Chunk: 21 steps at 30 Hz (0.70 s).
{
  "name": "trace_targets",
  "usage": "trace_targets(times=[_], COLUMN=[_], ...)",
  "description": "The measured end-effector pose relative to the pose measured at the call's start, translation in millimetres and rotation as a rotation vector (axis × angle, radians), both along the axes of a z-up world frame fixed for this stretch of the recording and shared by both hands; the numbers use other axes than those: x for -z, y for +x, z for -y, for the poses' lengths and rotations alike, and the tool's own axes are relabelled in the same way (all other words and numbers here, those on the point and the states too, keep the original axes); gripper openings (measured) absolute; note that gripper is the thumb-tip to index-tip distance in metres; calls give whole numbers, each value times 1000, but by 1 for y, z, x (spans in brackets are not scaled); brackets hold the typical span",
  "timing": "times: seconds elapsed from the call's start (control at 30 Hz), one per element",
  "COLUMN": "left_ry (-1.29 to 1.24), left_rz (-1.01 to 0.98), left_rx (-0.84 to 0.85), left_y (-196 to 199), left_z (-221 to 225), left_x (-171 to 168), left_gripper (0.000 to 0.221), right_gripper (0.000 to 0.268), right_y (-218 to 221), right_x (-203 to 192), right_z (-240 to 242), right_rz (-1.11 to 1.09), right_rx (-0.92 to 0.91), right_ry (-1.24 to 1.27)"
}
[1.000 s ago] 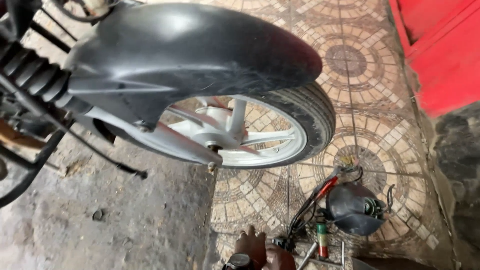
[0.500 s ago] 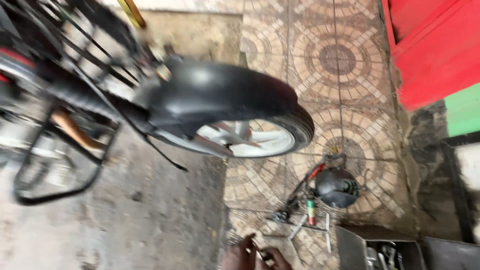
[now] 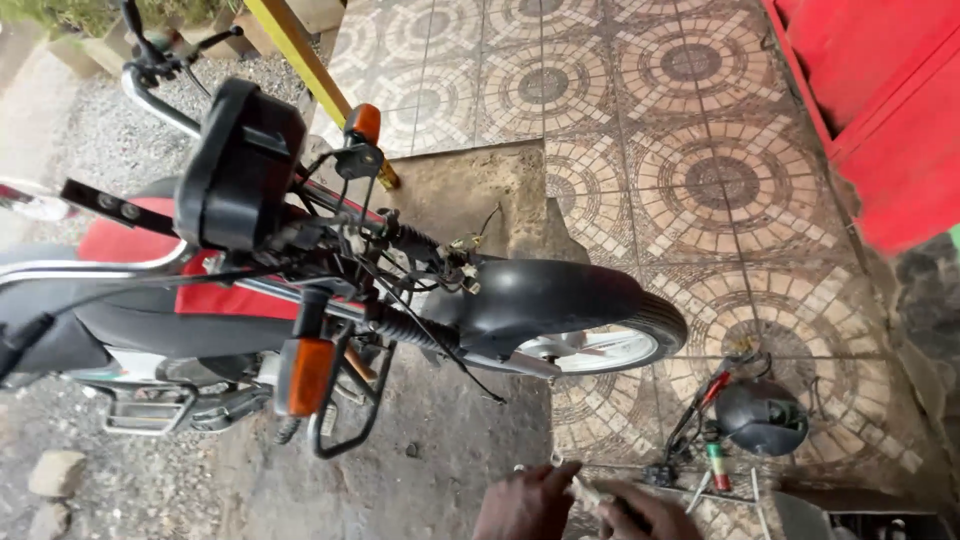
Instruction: Disassembling the front headlight and instrument cluster of a motorcycle using various wrenches.
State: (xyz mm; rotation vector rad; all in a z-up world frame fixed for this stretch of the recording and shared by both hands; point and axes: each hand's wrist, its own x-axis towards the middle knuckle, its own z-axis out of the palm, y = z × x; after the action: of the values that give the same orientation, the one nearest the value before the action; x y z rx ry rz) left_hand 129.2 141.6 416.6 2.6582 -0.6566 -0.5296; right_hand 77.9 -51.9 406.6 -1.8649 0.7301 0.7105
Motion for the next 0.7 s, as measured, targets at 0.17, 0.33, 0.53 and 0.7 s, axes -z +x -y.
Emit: trace_targets(times=[0.17, 0.33, 0.53, 0.7], left_ry=[-197, -261, 34, 183], left_rz=[293, 335, 545, 559], left_rx=[197, 332, 485, 629], left_y=[71, 135, 222, 254], left_z=[-27, -80, -136, -142], left_x=[-94, -201, -293, -299], left_gripper=[35, 25, 32, 30], right_gripper=[47, 43, 48, 47], right_y=[58, 91, 149, 201], right_x=[-65, -106, -180, -211], right_z=[-18, -74, -119, -140], right_rz=[271, 462, 664, 898], right_rx=[93, 152, 70, -103], right_ry=[328, 263, 323, 269])
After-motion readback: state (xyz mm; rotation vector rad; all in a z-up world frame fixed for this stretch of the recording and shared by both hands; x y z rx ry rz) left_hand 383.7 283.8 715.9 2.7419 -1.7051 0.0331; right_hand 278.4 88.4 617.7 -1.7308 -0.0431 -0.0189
